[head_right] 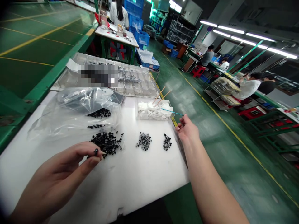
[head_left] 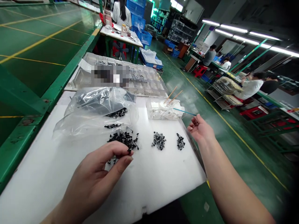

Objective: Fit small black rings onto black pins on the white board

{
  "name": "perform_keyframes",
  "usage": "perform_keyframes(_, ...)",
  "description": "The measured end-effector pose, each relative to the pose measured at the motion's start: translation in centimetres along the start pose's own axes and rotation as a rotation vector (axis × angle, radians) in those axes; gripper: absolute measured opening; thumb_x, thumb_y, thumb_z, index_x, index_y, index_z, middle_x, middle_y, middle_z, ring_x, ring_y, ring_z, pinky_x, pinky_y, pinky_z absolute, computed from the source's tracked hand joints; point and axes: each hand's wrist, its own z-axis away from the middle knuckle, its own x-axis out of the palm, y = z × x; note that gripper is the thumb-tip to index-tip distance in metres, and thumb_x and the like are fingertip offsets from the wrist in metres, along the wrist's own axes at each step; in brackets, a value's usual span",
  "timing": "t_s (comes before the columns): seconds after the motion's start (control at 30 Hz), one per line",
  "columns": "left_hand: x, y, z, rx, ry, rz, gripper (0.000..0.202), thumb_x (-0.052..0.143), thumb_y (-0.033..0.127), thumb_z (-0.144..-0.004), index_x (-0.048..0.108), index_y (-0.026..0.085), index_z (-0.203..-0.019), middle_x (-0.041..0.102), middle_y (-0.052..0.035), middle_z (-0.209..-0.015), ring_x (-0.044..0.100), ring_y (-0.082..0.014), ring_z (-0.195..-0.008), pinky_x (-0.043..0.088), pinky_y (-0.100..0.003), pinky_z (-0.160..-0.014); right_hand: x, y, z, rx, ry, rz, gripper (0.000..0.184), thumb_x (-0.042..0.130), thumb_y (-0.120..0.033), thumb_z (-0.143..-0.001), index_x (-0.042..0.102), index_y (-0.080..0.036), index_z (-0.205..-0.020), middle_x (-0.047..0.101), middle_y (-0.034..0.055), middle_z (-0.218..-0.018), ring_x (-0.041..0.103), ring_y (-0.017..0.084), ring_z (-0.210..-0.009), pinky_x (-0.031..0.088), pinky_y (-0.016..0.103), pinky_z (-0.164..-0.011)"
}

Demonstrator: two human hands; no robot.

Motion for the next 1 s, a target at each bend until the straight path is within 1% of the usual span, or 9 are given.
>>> perform_keyframes(0.1, 0.1, 0.1, 0.1, -0.03, 0.003, 0.031, 0.016, 0.067, 0.018, -0.109, 0.071, 0.034, -0.108, 0.075, 0.002, -0.101, 0.071, -0.0161, -0.093, 0.057, -0.025, -0.08, -2.0, 0.3, 3.9, -0.202, -0.035, 0.146, 0.024, 0.075, -0.044, -0.097, 0.059, -0.026, -0.098, 0.057, -0.0063, -0.074, 0.046, 0.011, -0.055, 0.035, 0.024, -0.047)
perform_keyframes(0.17, 0.1, 0.1, 0.2, -0.039, -0.001, 0.051, 0.017, 0.067, 0.018, -0.109, 0.07, 0.034, -0.109, 0.074, 0.002, -0.102, 0.07, -0.0158, -0.094, 0.056, -0.025, -0.081, -2.8, 1.1, 7.8, -0.337, -0.128, 0.294, 0.024, 0.081, -0.043, -0.09, 0.068, -0.026, -0.101, 0.065, -0.0035, -0.079, 0.054, 0.013, -0.063, 0.044, 0.027, -0.056)
perform_keyframes(0.23, 0.1, 0.1, 0.3, -0.047, -0.012, 0.064, 0.016, 0.067, 0.018, -0.11, 0.071, 0.034, -0.11, 0.073, 0.0014, -0.102, 0.069, -0.0163, -0.094, 0.056, -0.026, -0.081, -2.7, 2.1, 11.8, -0.39, -0.323, 0.482, 0.02, 0.088, -0.039, -0.082, 0.075, -0.024, -0.089, 0.073, 0.0013, -0.081, 0.063, 0.018, -0.07, 0.05, 0.033, -0.066)
perform_keyframes(0.27, 0.2, 0.1, 0.3, -0.049, -0.014, 0.068, 0.015, 0.067, 0.019, -0.11, 0.071, 0.033, -0.11, 0.073, 0.001, -0.102, 0.069, -0.0168, -0.094, 0.056, -0.027, -0.081, -2.5, 2.6, 13.5, -0.419, -0.387, 0.558, 0.016, 0.086, -0.037, -0.082, 0.077, -0.025, -0.086, 0.074, 0.0019, -0.081, 0.064, 0.02, -0.071, 0.052, 0.036, -0.069)
perform_keyframes(0.37, 0.2, -0.1, 0.5, -0.063, -0.014, 0.066, 0.012, 0.068, 0.021, -0.111, 0.072, 0.032, -0.109, 0.073, -0.0001, -0.103, 0.069, -0.0182, -0.095, 0.055, -0.03, -0.083, -1.3, 4.1, 16.7, -0.501, -0.462, 0.747, 0.01, 0.078, -0.036, -0.087, 0.077, -0.027, -0.084, 0.075, 0.0039, -0.086, 0.065, 0.024, -0.076, 0.052, 0.041, -0.077)
perform_keyframes(0.5, 0.3, -0.4, 0.5, -0.075, -0.01, 0.079, 0.01, 0.069, 0.022, -0.111, 0.072, 0.032, -0.111, 0.073, -0.0006, -0.105, 0.068, -0.0187, -0.096, 0.054, -0.031, -0.083, -0.2, 5.2, 17.4, -0.568, -0.439, 0.905, 0.014, 0.073, -0.039, -0.093, 0.073, -0.026, -0.087, 0.074, 0.0071, -0.092, 0.066, 0.027, -0.082, 0.051, 0.042, -0.077)
perform_keyframes(0.63, 0.3, -0.3, 0.5, -0.069, -0.013, 0.098, 0.013, 0.069, 0.02, -0.111, 0.072, 0.033, -0.112, 0.074, 0.0003, -0.105, 0.069, -0.0176, -0.096, 0.054, -0.031, -0.084, -0.3, 5.5, 17.3, -0.624, -0.472, 0.974, 0.015, 0.066, -0.034, -0.099, 0.072, -0.025, -0.089, 0.074, 0.0081, -0.096, 0.069, 0.028, -0.086, 0.054, 0.043, -0.082)
perform_keyframes(0.83, 0.3, 0.1, 0.5, -0.057, -0.017, 0.12, 0.013, 0.071, 0.019, -0.109, 0.073, 0.032, -0.109, 0.074, 0.0001, -0.104, 0.069, -0.0181, -0.098, 0.053, -0.032, -0.085, -1.0, 5.6, 17.3, -0.69, -0.532, 0.986, 0.015, 0.064, -0.03, -0.101, 0.077, -0.024, -0.099, 0.077, 0.0092, -0.103, 0.072, 0.027, -0.089, 0.058, 0.044, -0.087)
perform_keyframes(1.0, 0.2, 0.2, 0.4, -0.055, -0.025, 0.118, 0.012, 0.07, 0.018, -0.109, 0.072, 0.03, -0.109, 0.075, -0.0008, -0.103, 0.07, -0.0181, -0.097, 0.054, -0.032, -0.085, -1.1, 5.5, 17.0, -0.745, -0.531, 0.906, 0.016, 0.062, -0.03, -0.101, 0.076, -0.025, -0.094, 0.076, 0.0083, -0.099, 0.073, 0.027, -0.089, 0.058, 0.043, -0.083)
